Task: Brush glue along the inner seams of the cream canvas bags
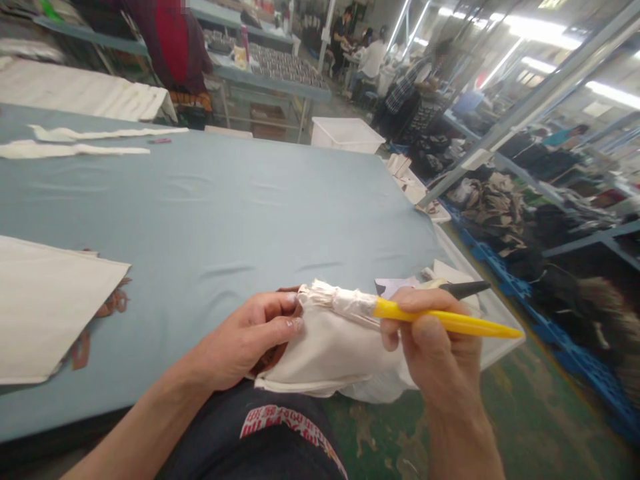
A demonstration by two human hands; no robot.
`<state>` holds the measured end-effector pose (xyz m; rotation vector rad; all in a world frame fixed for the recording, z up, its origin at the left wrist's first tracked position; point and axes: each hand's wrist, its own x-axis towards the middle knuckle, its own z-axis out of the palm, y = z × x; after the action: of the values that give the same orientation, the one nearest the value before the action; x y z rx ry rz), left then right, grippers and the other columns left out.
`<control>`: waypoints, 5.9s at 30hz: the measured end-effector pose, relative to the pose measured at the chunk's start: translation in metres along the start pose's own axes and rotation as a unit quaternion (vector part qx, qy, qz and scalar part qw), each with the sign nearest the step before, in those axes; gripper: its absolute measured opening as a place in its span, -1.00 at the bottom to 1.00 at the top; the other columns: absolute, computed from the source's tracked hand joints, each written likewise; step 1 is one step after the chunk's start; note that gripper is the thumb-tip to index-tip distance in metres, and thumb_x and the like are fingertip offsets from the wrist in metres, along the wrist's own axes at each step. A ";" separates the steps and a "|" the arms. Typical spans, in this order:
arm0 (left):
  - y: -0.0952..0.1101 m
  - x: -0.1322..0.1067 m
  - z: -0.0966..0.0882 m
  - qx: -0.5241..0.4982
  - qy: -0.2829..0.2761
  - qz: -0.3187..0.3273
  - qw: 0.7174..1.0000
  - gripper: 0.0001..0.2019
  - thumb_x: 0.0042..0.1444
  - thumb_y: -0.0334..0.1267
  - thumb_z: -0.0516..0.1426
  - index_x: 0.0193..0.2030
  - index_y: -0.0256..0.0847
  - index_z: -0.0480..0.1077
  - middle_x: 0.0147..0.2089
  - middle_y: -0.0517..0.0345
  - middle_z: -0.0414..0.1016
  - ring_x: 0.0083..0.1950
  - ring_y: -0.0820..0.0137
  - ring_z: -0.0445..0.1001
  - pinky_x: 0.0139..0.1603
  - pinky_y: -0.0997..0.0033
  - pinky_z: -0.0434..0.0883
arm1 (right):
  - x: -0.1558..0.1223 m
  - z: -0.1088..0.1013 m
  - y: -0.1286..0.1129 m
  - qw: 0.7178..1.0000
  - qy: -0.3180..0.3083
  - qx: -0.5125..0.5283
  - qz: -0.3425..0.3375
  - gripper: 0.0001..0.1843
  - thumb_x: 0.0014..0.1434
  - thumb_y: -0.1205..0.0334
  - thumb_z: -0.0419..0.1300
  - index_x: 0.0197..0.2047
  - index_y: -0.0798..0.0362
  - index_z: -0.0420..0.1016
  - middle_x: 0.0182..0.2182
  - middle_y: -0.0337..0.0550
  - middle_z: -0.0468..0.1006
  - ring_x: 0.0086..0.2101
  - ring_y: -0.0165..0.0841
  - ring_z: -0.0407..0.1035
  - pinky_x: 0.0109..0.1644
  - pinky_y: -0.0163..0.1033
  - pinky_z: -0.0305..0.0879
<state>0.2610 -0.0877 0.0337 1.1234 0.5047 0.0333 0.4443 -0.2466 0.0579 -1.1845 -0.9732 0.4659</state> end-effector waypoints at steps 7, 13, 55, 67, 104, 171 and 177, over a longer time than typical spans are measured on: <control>-0.002 0.003 0.005 -0.026 0.011 -0.017 0.999 -0.67 0.06 -0.01 0.35 -0.21 -0.24 0.54 -0.57 0.35 0.25 -0.63 0.59 0.07 -0.65 0.56 -0.04 | -0.006 -0.009 -0.004 1.000 0.005 -0.006 -0.007 -0.83 0.41 0.01 0.31 -0.12 -0.12 0.67 -0.47 -0.26 0.56 -0.50 -0.42 0.40 -0.45 -0.32 0.36; -0.001 0.000 0.015 0.032 0.014 0.033 0.999 -0.68 0.17 0.02 0.28 -0.16 -0.23 0.54 -0.55 0.38 0.21 -0.60 0.57 0.03 -0.61 0.54 0.01 | -0.011 -0.010 0.008 0.995 0.099 0.011 0.020 -0.76 0.34 -0.07 0.37 -0.16 -0.09 0.66 -0.45 -0.27 0.55 -0.53 -0.45 0.36 -0.53 -0.38 0.27; -0.038 0.024 0.016 0.565 0.193 0.470 0.650 -0.75 0.27 -0.64 0.02 -0.17 -0.17 0.32 -0.25 -0.05 0.61 -0.18 0.14 0.41 -0.19 0.19 0.29 | -0.022 0.004 0.012 0.954 0.202 -0.032 0.221 -0.58 0.21 -0.16 0.41 -0.35 0.02 0.50 -0.75 -0.37 0.43 -0.77 -0.46 0.28 -0.69 -0.43 0.25; -0.038 0.031 0.016 0.567 0.193 0.469 0.649 -0.78 0.28 -0.60 0.05 -0.21 -0.18 0.36 -0.27 -0.06 0.62 -0.18 0.12 0.44 -0.13 0.15 0.35 | -0.009 0.003 0.010 0.951 0.245 -0.060 0.179 -0.58 0.19 -0.17 0.42 -0.33 0.02 0.49 -0.74 -0.41 0.40 -0.75 -0.44 0.30 -0.68 -0.41 0.26; -0.025 0.017 0.036 0.324 0.111 0.356 0.869 -0.71 0.35 -0.51 0.00 -0.32 -0.17 0.43 -0.15 0.02 0.58 -0.05 0.28 0.54 -0.03 0.33 0.50 | -0.009 -0.026 0.077 0.899 0.154 -0.384 -0.143 -0.78 0.48 0.16 0.09 0.10 -0.06 0.49 -0.34 -0.21 0.69 -0.38 -0.31 0.59 -0.17 -0.12 0.49; -0.009 0.059 0.008 0.177 0.179 -0.051 0.966 -0.71 0.14 0.03 0.14 -0.40 -0.14 0.30 -0.68 0.44 0.19 -0.64 0.56 0.08 -0.60 0.55 0.07 | 0.013 0.020 0.167 0.945 0.309 -0.097 0.053 -0.60 0.52 -0.14 -0.01 -0.07 0.01 0.42 -0.52 -0.36 0.55 -0.56 -0.45 0.46 -0.41 -0.33 0.41; -0.006 0.059 0.017 0.167 0.149 -0.057 0.973 -0.70 0.16 0.01 0.17 -0.40 -0.15 0.29 -0.65 0.39 0.23 -0.61 0.54 0.13 -0.58 0.55 0.09 | 0.013 0.018 0.171 0.954 0.271 -0.119 0.041 -0.60 0.51 -0.13 0.01 -0.07 0.01 0.44 -0.50 -0.33 0.56 -0.53 -0.43 0.46 -0.37 -0.30 0.44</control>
<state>0.3189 -0.0888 0.0126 1.4266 0.8662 0.0175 0.4653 -0.1670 -0.0942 -1.4736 -0.5114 0.0715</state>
